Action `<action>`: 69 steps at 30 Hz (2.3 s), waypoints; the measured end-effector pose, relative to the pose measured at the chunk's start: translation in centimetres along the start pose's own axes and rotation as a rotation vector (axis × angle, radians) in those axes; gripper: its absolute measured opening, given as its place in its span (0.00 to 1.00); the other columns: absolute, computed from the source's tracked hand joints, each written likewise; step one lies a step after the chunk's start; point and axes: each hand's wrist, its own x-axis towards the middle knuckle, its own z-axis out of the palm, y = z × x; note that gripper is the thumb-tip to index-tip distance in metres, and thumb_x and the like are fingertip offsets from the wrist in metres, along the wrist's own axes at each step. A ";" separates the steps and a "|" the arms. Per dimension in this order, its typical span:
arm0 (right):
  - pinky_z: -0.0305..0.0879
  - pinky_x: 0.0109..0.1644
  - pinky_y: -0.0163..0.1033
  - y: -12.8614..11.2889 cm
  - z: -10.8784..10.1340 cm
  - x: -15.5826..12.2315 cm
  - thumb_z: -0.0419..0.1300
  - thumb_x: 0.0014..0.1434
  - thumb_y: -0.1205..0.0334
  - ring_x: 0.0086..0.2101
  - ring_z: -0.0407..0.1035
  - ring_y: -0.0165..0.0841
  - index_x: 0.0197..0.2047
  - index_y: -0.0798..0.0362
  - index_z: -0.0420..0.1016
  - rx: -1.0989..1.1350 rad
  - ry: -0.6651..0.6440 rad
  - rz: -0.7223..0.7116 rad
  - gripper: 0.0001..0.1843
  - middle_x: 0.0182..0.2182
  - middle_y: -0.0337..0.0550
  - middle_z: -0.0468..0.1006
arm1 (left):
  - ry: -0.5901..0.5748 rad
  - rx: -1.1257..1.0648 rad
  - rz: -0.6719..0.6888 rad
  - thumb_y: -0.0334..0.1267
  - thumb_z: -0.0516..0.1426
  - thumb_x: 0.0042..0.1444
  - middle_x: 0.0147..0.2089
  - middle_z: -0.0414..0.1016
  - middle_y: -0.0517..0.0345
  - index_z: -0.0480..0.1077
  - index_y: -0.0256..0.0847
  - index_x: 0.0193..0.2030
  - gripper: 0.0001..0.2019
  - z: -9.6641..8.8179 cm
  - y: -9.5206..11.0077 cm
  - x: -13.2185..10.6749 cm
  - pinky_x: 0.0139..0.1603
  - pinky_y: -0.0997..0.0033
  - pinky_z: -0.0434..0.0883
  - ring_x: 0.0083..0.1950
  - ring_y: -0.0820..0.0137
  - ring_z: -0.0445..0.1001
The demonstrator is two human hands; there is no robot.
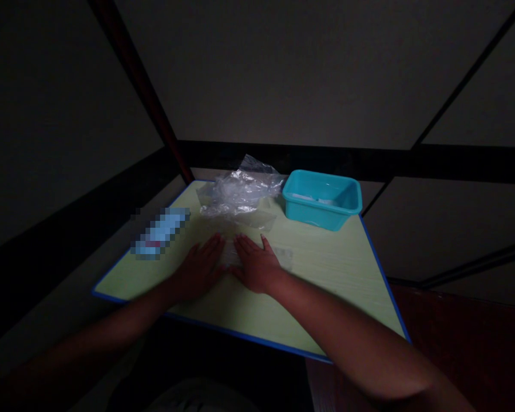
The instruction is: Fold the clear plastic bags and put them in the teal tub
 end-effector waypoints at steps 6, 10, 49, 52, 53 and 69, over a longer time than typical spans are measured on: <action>0.26 0.68 0.61 0.2 0.2 0.0 0.46 0.66 0.46 0.68 0.40 0.40 0.71 0.58 0.44 0.014 -0.004 -0.002 0.38 0.69 0.50 0.44 | 0.063 0.024 -0.079 0.47 0.40 0.67 0.73 0.46 0.39 0.47 0.29 0.71 0.31 0.5 -2.0 -0.6 0.67 0.44 0.52 0.73 0.57 0.46; 0.24 0.67 0.63 -0.1 -0.7 -0.4 0.46 0.66 0.47 0.68 0.41 0.41 0.72 0.53 0.39 0.026 0.035 -0.028 0.38 0.70 0.50 0.45 | 0.111 0.013 -0.103 0.48 0.42 0.66 0.73 0.44 0.35 0.46 0.27 0.71 0.32 0.2 -1.7 -0.6 0.66 0.37 0.51 0.74 0.53 0.44; 0.57 0.41 0.40 7.0 -4.1 -4.8 0.66 0.54 0.56 0.42 0.64 0.42 0.31 0.52 0.72 0.002 0.060 0.426 0.10 0.36 0.48 0.73 | -0.068 -0.173 0.534 0.52 0.44 0.66 0.73 0.45 0.42 0.45 0.35 0.72 0.33 -2.1 -3.7 5.0 0.69 0.55 0.51 0.73 0.60 0.46; 0.57 0.42 0.40 7.0 -4.1 -4.7 0.67 0.53 0.58 0.42 0.64 0.41 0.28 0.52 0.70 0.073 0.095 0.411 0.10 0.34 0.46 0.73 | -0.108 -0.169 0.577 0.51 0.44 0.66 0.73 0.45 0.45 0.43 0.39 0.72 0.32 -1.8 -3.7 4.2 0.69 0.55 0.50 0.73 0.62 0.46; 0.58 0.41 0.40 7.1 -4.1 -4.7 0.66 0.53 0.59 0.40 0.64 0.40 0.28 0.52 0.70 0.108 0.109 0.411 0.10 0.32 0.45 0.73 | -0.116 -0.164 0.583 0.51 0.44 0.66 0.73 0.45 0.46 0.43 0.40 0.72 0.32 -1.8 -3.7 4.0 0.69 0.55 0.49 0.74 0.63 0.45; 0.55 0.27 0.35 7.7 -5.3 -6.4 0.66 0.46 0.55 0.24 0.64 0.31 0.26 0.54 0.72 0.525 0.003 0.446 0.12 0.21 0.37 0.73 | -0.015 -0.176 0.706 0.56 0.46 0.64 0.74 0.44 0.55 0.44 0.50 0.72 0.32 -0.9 -3.0 3.4 0.70 0.48 0.43 0.74 0.61 0.45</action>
